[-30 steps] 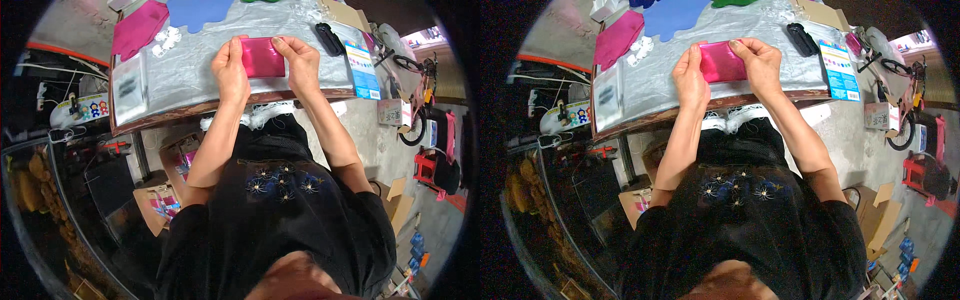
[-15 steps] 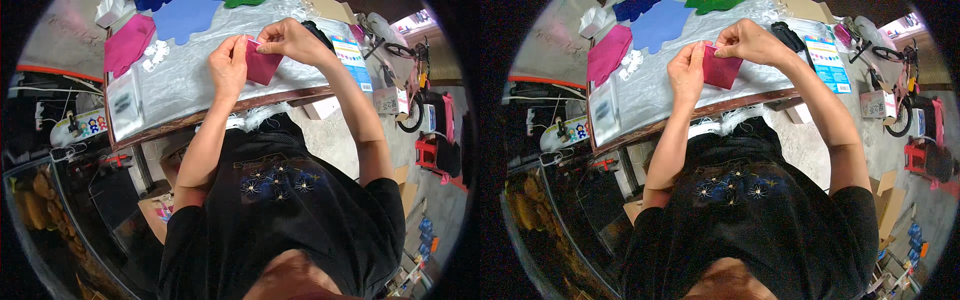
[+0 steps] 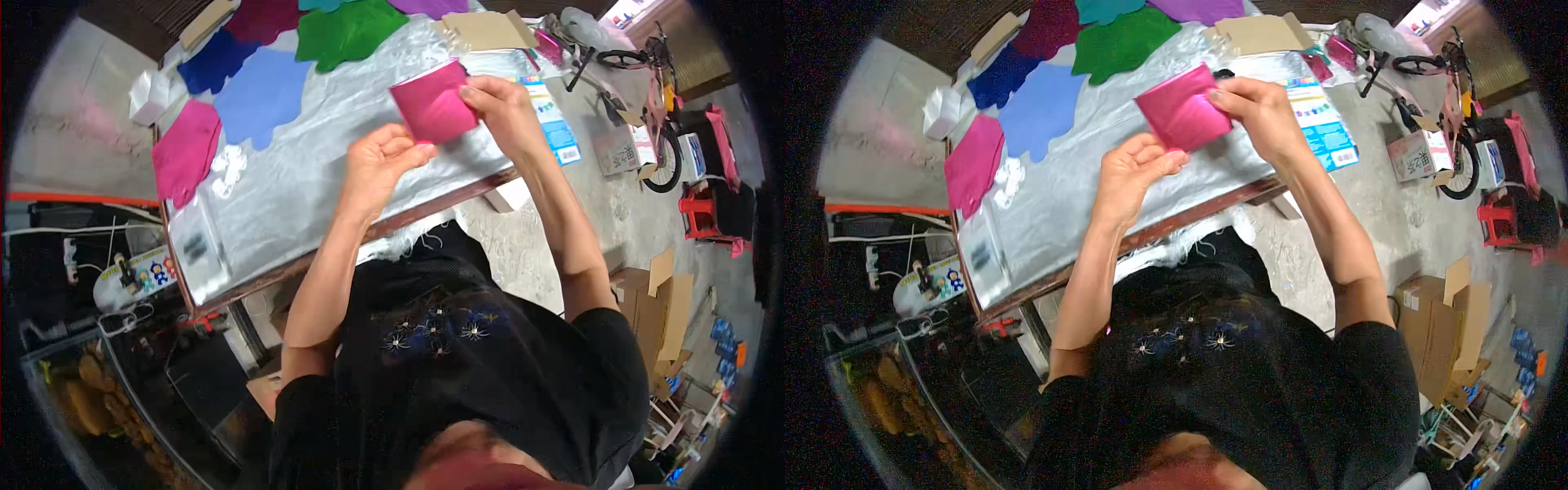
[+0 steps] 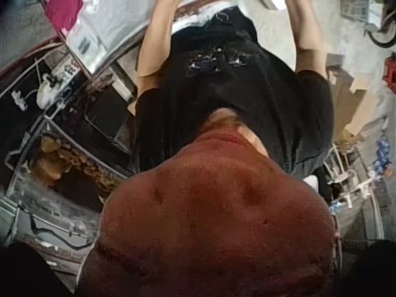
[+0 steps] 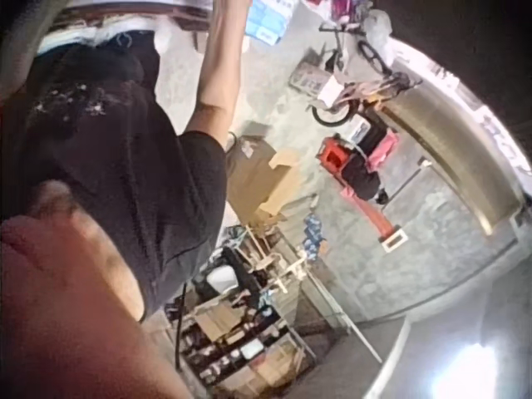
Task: Folding various colored plastic sheets and placing them into small clear plastic bags.
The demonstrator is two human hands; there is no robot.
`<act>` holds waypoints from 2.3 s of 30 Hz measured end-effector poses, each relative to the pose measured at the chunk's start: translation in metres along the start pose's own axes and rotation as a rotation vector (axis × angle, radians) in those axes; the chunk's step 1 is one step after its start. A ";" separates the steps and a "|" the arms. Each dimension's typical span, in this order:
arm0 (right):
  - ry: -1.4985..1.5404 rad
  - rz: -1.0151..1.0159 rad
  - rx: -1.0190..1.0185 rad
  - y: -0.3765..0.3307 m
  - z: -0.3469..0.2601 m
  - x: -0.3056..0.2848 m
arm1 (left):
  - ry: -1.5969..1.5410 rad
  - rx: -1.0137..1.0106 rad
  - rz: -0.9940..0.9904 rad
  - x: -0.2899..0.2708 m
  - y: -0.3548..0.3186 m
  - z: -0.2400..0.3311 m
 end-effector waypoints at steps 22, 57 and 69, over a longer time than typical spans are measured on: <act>0.487 0.647 -0.213 -0.125 0.020 -0.202 | 1.609 0.225 -0.109 0.057 0.339 0.001; -0.145 -0.041 0.224 0.015 0.043 0.127 | 0.876 -0.045 0.332 -0.195 -0.017 0.018; -0.599 0.072 0.217 0.012 0.067 0.123 | 1.218 0.624 0.164 -0.137 -0.033 0.016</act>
Point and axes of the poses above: each hand's wrist, its own y-axis towards the middle knuckle, its own x-axis out of the palm, z = x × y, the point moved 2 cm from there along y, towards the middle knuckle
